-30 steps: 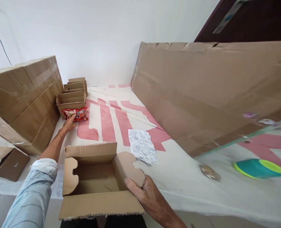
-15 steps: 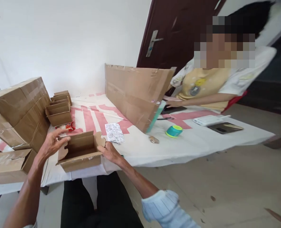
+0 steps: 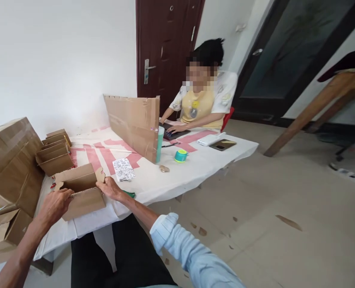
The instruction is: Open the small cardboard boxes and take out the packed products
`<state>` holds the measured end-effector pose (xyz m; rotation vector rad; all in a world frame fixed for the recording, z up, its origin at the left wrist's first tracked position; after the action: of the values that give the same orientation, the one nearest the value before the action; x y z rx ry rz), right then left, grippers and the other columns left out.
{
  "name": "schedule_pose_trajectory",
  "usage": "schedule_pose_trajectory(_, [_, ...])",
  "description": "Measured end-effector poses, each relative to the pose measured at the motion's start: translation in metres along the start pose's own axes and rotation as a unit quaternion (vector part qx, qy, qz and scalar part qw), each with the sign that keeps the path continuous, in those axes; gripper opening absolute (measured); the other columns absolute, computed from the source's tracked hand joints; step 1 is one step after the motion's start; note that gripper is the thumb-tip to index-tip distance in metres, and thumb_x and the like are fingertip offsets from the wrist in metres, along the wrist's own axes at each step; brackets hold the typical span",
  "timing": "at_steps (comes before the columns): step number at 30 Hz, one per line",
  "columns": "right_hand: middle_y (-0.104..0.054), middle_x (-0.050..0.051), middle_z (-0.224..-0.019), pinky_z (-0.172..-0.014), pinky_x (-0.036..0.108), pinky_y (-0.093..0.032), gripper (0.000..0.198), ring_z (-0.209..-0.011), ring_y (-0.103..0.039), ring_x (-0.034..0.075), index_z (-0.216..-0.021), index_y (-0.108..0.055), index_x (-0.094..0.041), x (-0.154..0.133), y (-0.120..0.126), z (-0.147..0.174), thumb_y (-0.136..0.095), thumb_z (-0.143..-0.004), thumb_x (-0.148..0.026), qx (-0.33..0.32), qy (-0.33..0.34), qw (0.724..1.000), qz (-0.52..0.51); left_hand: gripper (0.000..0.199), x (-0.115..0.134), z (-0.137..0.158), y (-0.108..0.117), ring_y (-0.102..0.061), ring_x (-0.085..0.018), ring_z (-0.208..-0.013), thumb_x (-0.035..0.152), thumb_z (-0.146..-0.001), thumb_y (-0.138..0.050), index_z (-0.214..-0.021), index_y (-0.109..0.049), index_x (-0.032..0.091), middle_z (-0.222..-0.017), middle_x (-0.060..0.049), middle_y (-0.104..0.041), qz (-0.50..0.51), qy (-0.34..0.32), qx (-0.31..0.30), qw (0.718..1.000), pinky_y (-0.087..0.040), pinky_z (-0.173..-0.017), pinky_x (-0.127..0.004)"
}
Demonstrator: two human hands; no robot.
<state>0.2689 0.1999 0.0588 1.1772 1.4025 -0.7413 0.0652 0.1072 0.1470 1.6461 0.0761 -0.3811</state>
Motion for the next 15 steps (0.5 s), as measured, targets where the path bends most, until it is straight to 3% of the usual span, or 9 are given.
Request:
schedule_pose_trajectory(4, [-0.053, -0.002, -0.059, -0.054, 0.025, -0.037, 0.027, -0.06, -0.051, 0.015, -0.06, -0.052, -0.022, -0.028, 0.012, -0.034, -0.057, -0.082, -0.036, -0.008, 0.02, 1.0, -0.02, 0.03, -0.031, -0.005, 0.046, -0.078, -0.029, -0.098, 0.031, -0.102, -0.049, -0.105, -0.078, 0.025, -0.11, -0.008, -0.083, -0.004, 0.024, 0.058, 0.998, -0.056, -0.081, -0.036])
schedule_pose_trajectory(8, [-0.058, 0.0, -0.064, -0.057, 0.026, -0.042, 0.027, -0.063, -0.056, 0.015, -0.065, -0.057, -0.02, -0.085, 0.04, -0.081, -0.06, -0.084, -0.039, 0.049, 0.135, 0.99, -0.014, 0.03, -0.063, -0.018, 0.114, -0.075, -0.027, -0.103, 0.036, -0.101, -0.051, -0.105, -0.079, 0.027, -0.115, -0.004, -0.082, 0.003, 0.056, 0.242, 0.969, -0.057, -0.089, -0.038])
schedule_pose_trajectory(10, [-0.058, 0.001, -0.064, -0.059, 0.026, -0.045, 0.03, -0.064, -0.058, 0.015, -0.066, -0.057, -0.019, -0.11, 0.052, -0.096, -0.061, -0.086, -0.041, 0.066, 0.177, 0.982, -0.011, 0.03, -0.07, -0.023, 0.137, -0.074, -0.026, -0.102, 0.037, -0.1, -0.052, -0.108, -0.079, 0.026, -0.115, -0.004, -0.081, 0.01, 0.049, 0.291, 0.955, -0.057, -0.089, -0.037])
schedule_pose_trajectory(12, [-0.058, 0.0, -0.064, -0.061, 0.025, -0.047, 0.028, -0.067, -0.06, 0.015, -0.069, -0.058, -0.019, -0.124, 0.061, -0.102, -0.062, -0.088, -0.04, 0.086, 0.2, 0.976, -0.016, 0.03, -0.069, -0.026, 0.15, -0.073, -0.026, -0.103, 0.037, -0.1, -0.054, -0.11, -0.079, 0.024, -0.114, -0.005, -0.081, 0.023, 0.032, 0.312, 0.949, -0.057, -0.092, -0.038])
schedule_pose_trajectory(15, [-0.058, 0.0, -0.064, -0.063, 0.025, -0.051, 0.024, -0.069, -0.062, 0.015, -0.073, -0.059, -0.019, -0.126, 0.068, -0.099, -0.063, -0.087, -0.037, 0.105, 0.204, 0.973, -0.026, 0.03, -0.064, -0.027, 0.15, -0.072, -0.026, -0.105, 0.035, -0.099, -0.055, -0.111, -0.08, 0.022, -0.113, -0.007, -0.08, 0.043, 0.012, 0.316, 0.948, -0.056, -0.097, -0.041])
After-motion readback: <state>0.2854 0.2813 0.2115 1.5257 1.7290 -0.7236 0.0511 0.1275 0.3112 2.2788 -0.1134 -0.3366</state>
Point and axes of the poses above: each hand's wrist, its own z-axis away from the middle knuckle, its own y-axis out of the back of the hand, x = y × z, the point moved 3 cm from there along -z, towards the middle knuckle
